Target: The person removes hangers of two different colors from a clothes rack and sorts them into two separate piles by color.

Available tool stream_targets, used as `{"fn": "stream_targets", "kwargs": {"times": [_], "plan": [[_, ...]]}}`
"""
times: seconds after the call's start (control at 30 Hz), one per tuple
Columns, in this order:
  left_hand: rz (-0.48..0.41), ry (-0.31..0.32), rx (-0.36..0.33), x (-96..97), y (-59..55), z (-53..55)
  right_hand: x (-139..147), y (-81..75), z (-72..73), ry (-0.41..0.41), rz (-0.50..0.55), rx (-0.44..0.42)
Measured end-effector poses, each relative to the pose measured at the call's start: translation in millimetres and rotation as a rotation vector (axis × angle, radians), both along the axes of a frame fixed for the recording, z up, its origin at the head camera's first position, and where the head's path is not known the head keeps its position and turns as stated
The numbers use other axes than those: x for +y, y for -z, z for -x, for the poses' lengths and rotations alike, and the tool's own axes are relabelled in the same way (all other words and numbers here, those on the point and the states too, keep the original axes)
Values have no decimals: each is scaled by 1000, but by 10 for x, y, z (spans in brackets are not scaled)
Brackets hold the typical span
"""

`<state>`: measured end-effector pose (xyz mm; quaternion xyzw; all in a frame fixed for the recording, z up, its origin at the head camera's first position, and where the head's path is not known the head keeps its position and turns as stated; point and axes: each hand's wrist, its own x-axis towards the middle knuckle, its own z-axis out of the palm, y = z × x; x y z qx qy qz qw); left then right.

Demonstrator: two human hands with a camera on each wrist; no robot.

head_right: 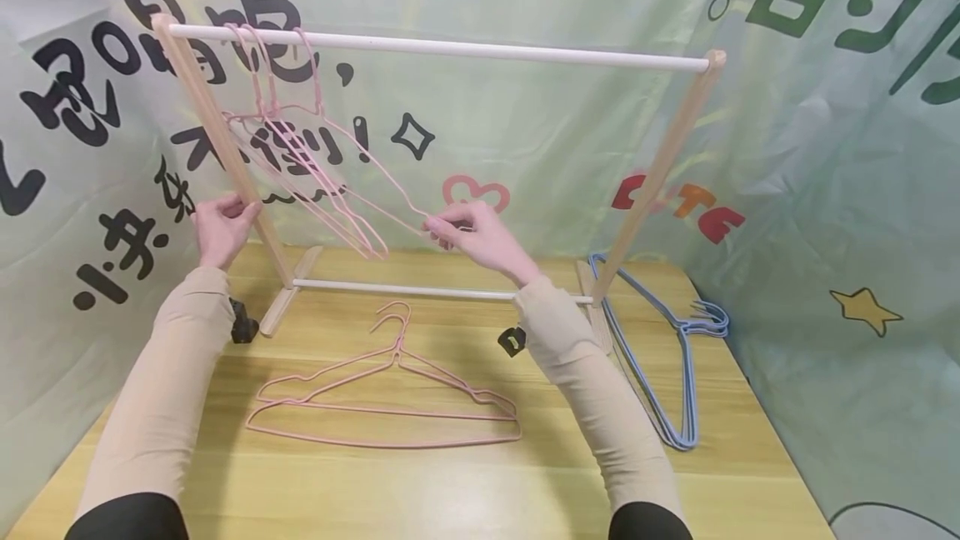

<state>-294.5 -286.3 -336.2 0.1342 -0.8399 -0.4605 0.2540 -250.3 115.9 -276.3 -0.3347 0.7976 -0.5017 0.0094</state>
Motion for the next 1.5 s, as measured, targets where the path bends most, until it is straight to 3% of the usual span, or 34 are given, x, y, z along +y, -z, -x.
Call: {"fn": "stream_targets", "kwargs": {"times": [0.23, 0.5, 0.77, 1.0, 1.17, 1.5], "plan": [[-1, -17, 1, 10, 6, 15, -80, -14, 42, -49, 72, -177], [-9, -15, -6, 1, 19, 17, -75, -73, 50, -78, 109, -296], [-4, -15, -5, -6, 13, 6, -103, -153, 54, -118, 76, -403], [-4, -14, -1, -5, 14, 9, -111, -176, 37, -108, 71, -437], [-7, -4, 6, -7, 10, 14, -84, -157, 42, -81, 122, -429], [-7, -4, 12, 1, -1, 19, -27, -94, 47, -53, 186, -507]]}}
